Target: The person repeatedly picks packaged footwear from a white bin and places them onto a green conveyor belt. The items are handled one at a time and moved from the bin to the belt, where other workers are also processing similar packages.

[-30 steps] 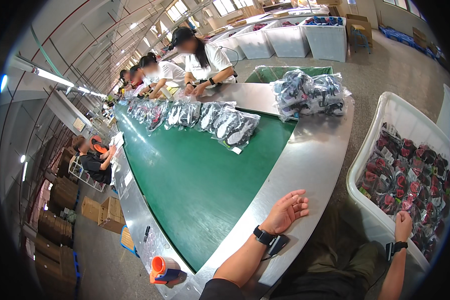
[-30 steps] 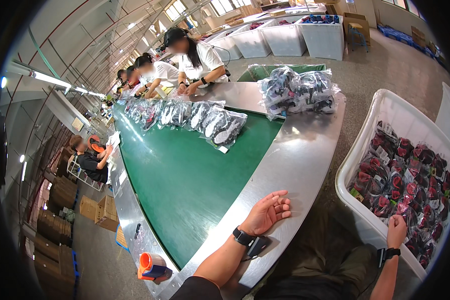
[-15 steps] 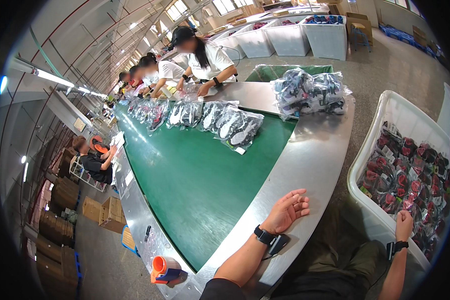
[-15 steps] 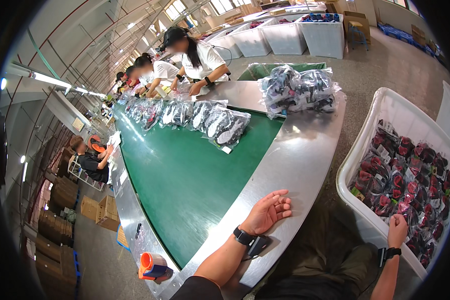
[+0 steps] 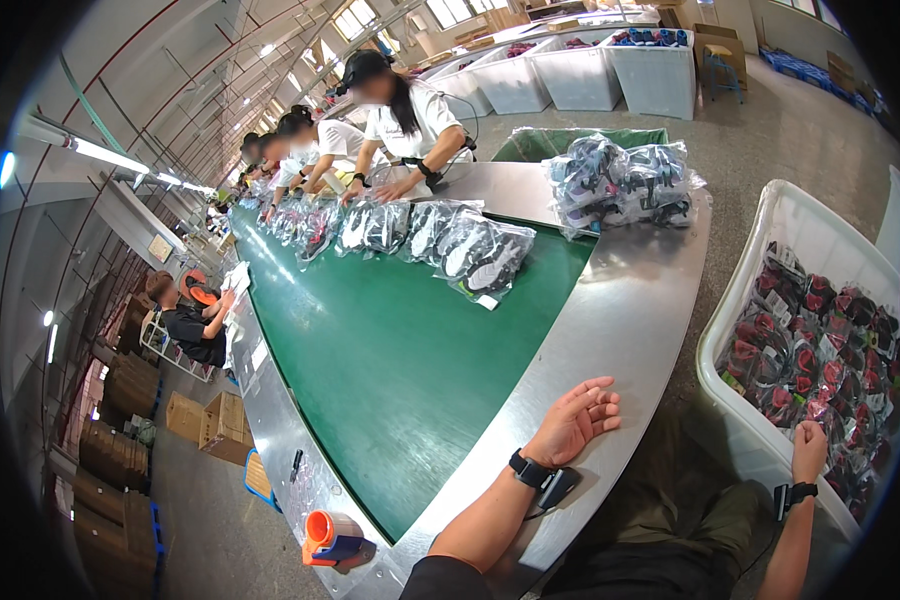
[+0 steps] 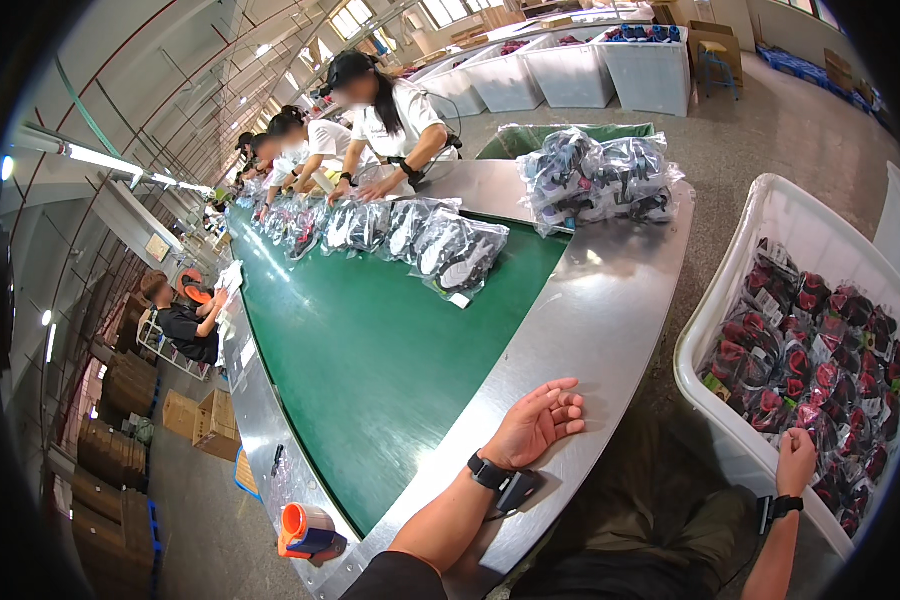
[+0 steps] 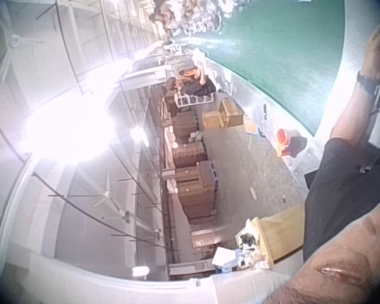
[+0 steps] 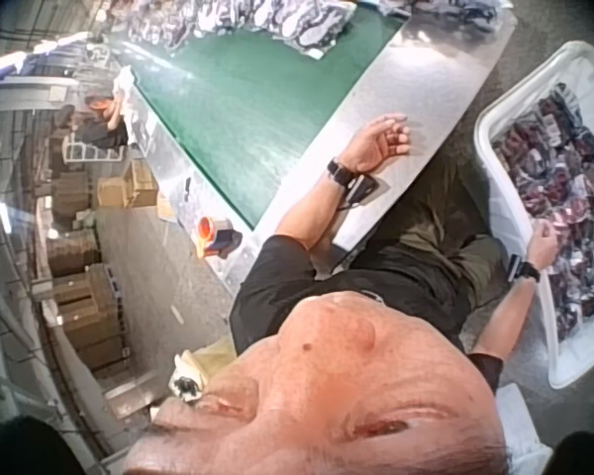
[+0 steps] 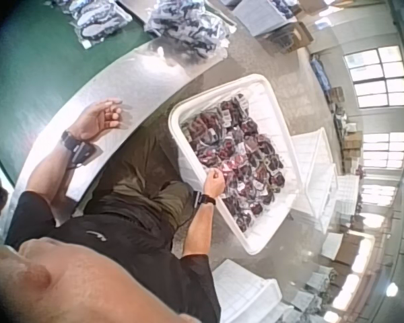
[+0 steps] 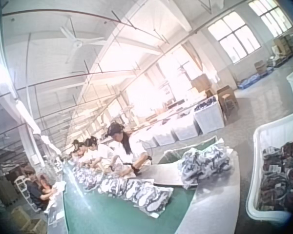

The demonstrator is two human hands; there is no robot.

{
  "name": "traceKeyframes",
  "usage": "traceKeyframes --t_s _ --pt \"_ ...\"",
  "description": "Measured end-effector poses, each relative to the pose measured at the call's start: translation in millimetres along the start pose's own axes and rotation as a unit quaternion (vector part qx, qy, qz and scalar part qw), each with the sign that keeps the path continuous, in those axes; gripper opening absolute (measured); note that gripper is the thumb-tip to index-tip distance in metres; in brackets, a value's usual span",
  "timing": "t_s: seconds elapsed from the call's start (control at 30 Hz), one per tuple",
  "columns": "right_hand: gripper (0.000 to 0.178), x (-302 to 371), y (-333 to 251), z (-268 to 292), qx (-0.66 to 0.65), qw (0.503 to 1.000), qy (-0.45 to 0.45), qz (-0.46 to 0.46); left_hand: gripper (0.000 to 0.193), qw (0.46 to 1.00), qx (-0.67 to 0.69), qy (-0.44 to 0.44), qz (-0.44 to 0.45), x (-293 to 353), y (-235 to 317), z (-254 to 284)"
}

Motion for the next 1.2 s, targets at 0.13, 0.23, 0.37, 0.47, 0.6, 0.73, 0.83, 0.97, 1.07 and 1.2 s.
traceKeyframes --t_s 0.13,0.23,0.37,0.47,0.6,0.73,0.83,0.97,1.07,1.2 --pt "0.016 1.0 -2.1 1.3 -0.002 1.0 0.006 0.009 0.034 1.0 -0.003 0.002 0.0 -0.2 -0.4 0.0" --pt "0.016 1.7 -3.4 3.1 -0.01 1.0 0.013 0.019 0.035 1.0 -0.009 0.009 0.0 0.1 -0.3 -0.9" --pt "0.017 2.7 -3.7 2.8 0.007 1.0 0.002 0.008 0.036 1.0 -0.016 0.025 -0.008 0.3 1.9 -0.2" --pt "0.019 5.6 -16.1 6.8 -0.028 0.999 0.017 0.034 0.039 0.998 -0.036 0.053 -0.016 0.5 1.6 7.5" --pt "0.018 9.6 -35.3 14.4 -0.005 0.999 0.027 0.043 0.04 0.997 -0.019 0.07 -0.022 2.2 1.8 14.5" --pt "0.02 14.0 -42.4 22.8 0.029 0.999 0.031 0.009 0.035 0.993 -0.076 0.09 0.018 3.8 29.5 17.7" --pt "0.022 17.8 -44.5 30.4 0.019 0.999 0.034 -0.011 0.038 0.988 -0.136 0.069 0.028 -10.9 80.6 13.1" --pt "0.019 16.8 -45.7 30.3 0.019 0.999 0.013 -0.03 0.04 0.958 -0.273 0.086 -0.031 -37.9 164.4 24.2" --pt "0.021 15.9 -48.1 29.4 0.025 0.999 0.015 -0.023 0.039 0.887 -0.404 0.201 -0.097 -55.9 227.1 48.7" --pt "0.026 17.1 -50.7 25.4 0.053 0.999 0.011 -0.004 0.04 0.803 -0.512 0.261 -0.158 -85.0 288.0 63.7"
Point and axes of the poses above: each hand's wrist, its own x-axis away from the middle knuckle, its own z-axis out of the back of the hand, y = z × x, the point moved 9 cm from there along -x, towards the middle knuckle, and after that the axes turned 8 degrees about x, right-handed, at the moved point
